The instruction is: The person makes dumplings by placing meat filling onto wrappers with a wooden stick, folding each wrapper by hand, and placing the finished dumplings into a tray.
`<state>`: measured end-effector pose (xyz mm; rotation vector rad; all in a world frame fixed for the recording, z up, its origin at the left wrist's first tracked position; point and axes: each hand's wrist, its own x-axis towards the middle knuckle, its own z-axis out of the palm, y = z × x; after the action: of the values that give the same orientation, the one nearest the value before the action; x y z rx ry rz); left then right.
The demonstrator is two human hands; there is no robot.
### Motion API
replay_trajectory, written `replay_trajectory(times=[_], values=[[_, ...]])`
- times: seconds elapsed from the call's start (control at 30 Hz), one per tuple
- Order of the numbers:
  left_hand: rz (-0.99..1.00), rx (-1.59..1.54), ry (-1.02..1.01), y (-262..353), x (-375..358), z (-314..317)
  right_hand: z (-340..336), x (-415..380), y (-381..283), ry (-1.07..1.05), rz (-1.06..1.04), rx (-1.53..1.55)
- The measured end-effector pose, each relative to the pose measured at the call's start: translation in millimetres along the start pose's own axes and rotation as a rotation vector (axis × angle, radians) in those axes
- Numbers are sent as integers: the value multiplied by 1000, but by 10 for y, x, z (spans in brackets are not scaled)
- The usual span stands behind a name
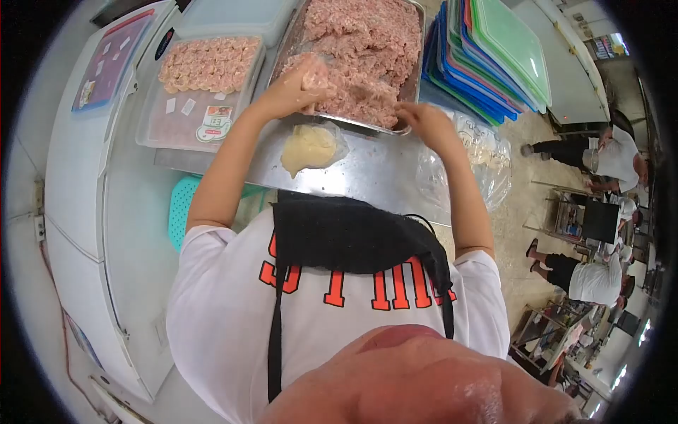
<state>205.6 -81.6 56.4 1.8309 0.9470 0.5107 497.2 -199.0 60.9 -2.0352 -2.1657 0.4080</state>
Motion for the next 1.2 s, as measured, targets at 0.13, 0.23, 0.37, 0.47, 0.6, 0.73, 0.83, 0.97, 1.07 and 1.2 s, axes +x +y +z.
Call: replay_trajectory(times=[0.13, 0.23, 0.37, 0.47, 0.6, 0.73, 0.83, 0.97, 1.07, 1.2], values=[[506, 181, 104, 135, 20, -47, -367, -147, -183, 9, -4, 577], [259, 231, 50, 342, -20, 25, -263, -111, -491, -17, -100, 499], [342, 295, 38, -13, 245, 53, -91, 82, -225, -29, -126, 479], [590, 542, 234, -448, 430, 132, -223, -32, -463, 145, -133, 225], [172, 198, -47, -241, 421, 134, 411, 220, -212, 316, -215, 172], [304, 352, 307, -475, 319, 214, 258, 190, 91, 128, 2, -120], [-45, -76, -160, 89, 132, -33, -36, 0, 39, 71, 107, 47], [261, 67, -16, 186, 127, -12, -173, -71, -264, 191, -124, 583], [369, 308, 56, -32, 250, 72, -132, -64, -377, 30, -131, 499], [279, 282, 155, 57, 209, 14, -510, -131, -537, 231, -194, 284]])
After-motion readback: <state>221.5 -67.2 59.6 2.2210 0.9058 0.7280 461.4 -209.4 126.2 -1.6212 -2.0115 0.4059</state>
